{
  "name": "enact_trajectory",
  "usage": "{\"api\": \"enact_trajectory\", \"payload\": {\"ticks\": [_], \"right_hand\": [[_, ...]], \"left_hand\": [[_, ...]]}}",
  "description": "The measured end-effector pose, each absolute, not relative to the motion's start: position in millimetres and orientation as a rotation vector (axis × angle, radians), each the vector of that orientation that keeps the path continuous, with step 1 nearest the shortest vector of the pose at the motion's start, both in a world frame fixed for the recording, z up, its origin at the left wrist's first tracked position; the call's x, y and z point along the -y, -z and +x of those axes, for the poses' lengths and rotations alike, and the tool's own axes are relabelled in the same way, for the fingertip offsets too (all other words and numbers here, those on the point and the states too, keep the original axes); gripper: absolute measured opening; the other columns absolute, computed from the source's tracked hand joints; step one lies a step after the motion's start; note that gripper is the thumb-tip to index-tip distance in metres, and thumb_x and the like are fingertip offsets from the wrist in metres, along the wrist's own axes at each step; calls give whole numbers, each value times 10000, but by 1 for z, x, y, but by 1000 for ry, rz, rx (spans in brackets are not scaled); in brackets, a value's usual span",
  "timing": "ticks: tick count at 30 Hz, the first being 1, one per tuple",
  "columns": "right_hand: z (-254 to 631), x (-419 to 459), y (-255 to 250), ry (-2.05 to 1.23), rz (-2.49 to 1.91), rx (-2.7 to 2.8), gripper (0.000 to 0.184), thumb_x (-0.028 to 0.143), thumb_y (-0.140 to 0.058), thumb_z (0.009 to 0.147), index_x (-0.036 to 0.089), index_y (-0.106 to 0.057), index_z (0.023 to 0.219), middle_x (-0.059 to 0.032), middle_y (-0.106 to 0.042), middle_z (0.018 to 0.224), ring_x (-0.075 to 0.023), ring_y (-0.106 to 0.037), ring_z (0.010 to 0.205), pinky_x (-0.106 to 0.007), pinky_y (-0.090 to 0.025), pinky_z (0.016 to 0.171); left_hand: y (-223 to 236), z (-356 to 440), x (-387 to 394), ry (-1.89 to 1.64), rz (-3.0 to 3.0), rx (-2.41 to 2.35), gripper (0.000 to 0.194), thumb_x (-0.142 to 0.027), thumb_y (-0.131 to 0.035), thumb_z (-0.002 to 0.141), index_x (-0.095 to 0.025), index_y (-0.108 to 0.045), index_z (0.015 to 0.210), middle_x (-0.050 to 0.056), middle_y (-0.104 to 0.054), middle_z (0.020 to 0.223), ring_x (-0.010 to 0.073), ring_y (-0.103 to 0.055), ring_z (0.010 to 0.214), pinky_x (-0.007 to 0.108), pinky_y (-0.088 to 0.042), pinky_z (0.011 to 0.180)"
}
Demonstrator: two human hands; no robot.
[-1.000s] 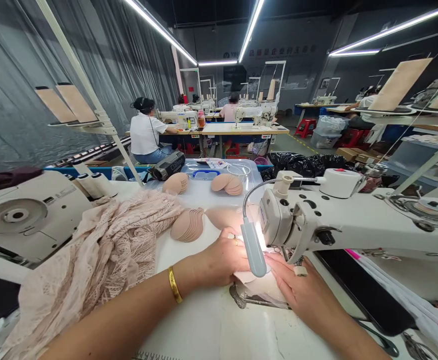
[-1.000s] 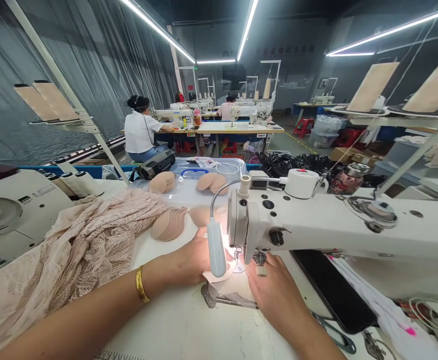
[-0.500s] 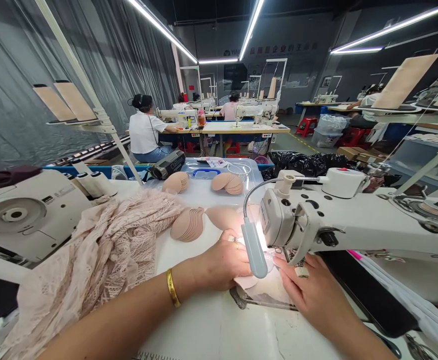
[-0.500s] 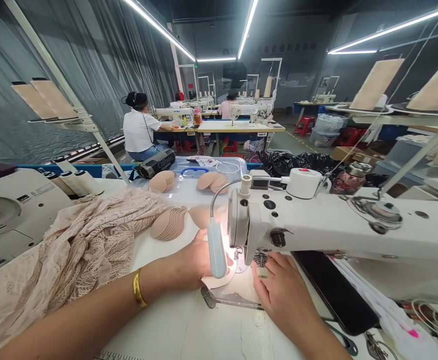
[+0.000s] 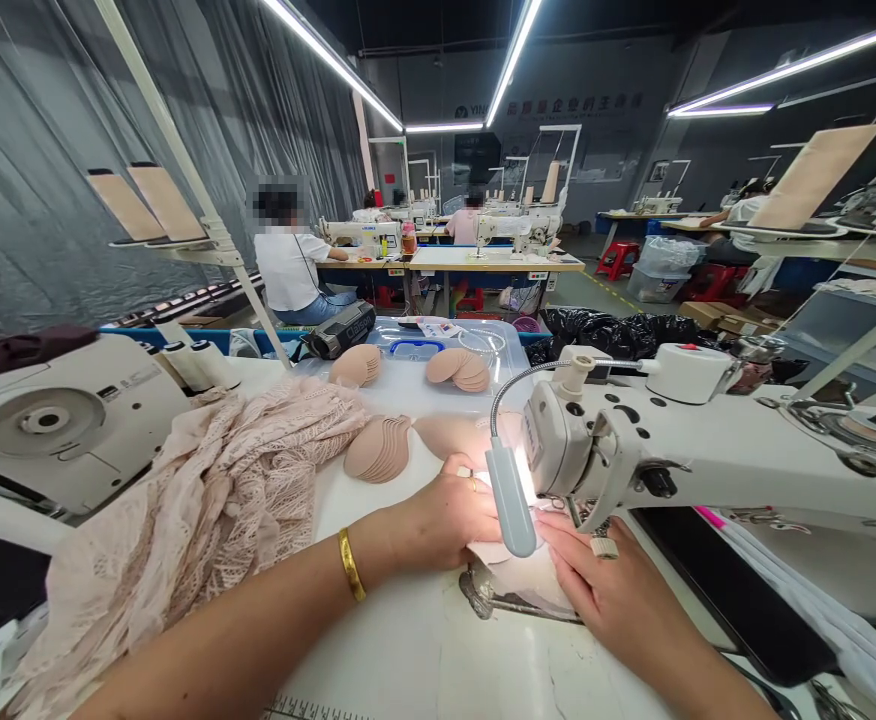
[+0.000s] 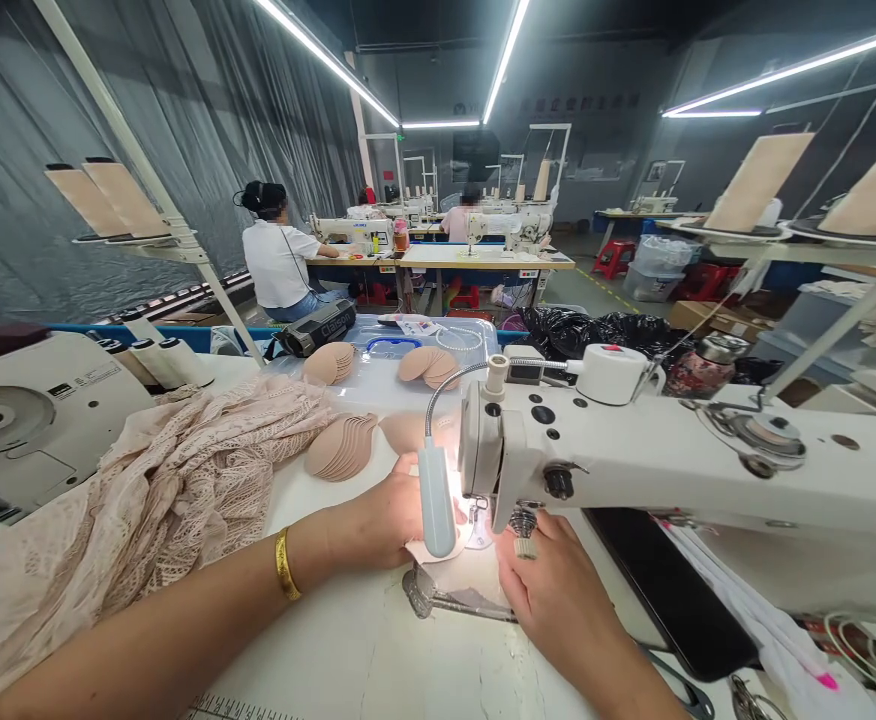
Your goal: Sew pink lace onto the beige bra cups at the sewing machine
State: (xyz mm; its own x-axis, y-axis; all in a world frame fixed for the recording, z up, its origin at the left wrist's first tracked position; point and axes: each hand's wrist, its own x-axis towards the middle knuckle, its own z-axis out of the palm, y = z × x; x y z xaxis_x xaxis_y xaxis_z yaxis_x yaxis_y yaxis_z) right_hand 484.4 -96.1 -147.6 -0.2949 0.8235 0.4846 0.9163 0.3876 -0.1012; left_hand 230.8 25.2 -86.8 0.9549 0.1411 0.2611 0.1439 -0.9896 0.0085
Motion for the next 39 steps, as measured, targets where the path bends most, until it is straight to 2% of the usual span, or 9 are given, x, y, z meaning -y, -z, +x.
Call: {"api": "enact_trajectory", "payload": {"ticks": [5,9,14,17,20,24,28,33,39], "right_hand": [[491,96,147,254,-1476,2271,323,191,-418,1082,257,-727,1149,-64,-781,1145,-284,-682,1046,-417,-563,873],[499,93,149,261,-1351,2335,347,196,-457,1082,258,-641,1370,-59,-780,1204,-239,-733,944,-396,-588,820],[499,97,141,333,-1299,2167,234,244,-496,1105,256,-651,1281,-46,-743,903,-275,-726,899,-402,-591,762],[494,100,138,266,-1289,2057,144,280,-509,1111,254,-634,1178,-75,-745,1015,-277,-728,969,-391,-608,747],[491,100,136,157,-1335,1970,151,300,-484,1118,263,-614,1186,-83,-747,1122,-275,-722,1039,-378,-620,733],[489,97,135,130,-1346,1954,166,292,-471,1115,268,-600,1217,-79,-743,1169,-280,-724,1085,-423,-625,896],[486,98,131,120,-1380,1967,146,273,-462,1118,268,-595,1179,-98,-732,1225,-298,-714,1172,-422,-610,935],[481,102,125,38,-1461,1919,250,286,-429,1130,269,-545,1350,-108,-719,1270,-298,-713,1175,-389,-631,839],[488,99,132,148,-1369,1996,178,268,-455,1124,252,-579,1250,-110,-718,1253,-287,-705,1122,-395,-614,840]], "left_hand": [[86,230,-26,521,-3231,209,295,39,-627,766,-231,-642,885,-44,-760,979,190,-634,923,404,-285,911],[87,230,-26,455,-3227,245,228,24,-641,775,-197,-588,757,-25,-728,865,189,-606,867,404,-270,892],[91,231,-25,434,-3210,259,225,21,-637,769,-200,-610,795,-21,-735,884,192,-607,876,414,-268,935],[92,230,-25,427,-3197,266,222,19,-630,766,-199,-608,799,-21,-737,893,200,-619,902,430,-261,977],[92,230,-25,438,-3212,279,222,8,-622,776,-208,-617,825,-24,-753,935,200,-622,908,422,-272,962],[94,231,-25,452,-3227,300,258,3,-630,786,-228,-641,900,-34,-758,979,201,-633,946,412,-280,941],[94,231,-24,499,-3221,290,289,9,-630,753,-225,-638,921,-34,-758,1006,202,-641,972,416,-280,945],[90,231,-19,557,-3216,249,375,40,-598,735,-242,-655,974,-43,-751,1016,205,-650,1003,431,-283,975],[87,231,-18,475,-3202,248,378,24,-655,751,-241,-669,1019,-32,-766,1078,217,-666,1030,415,-311,975]]}}
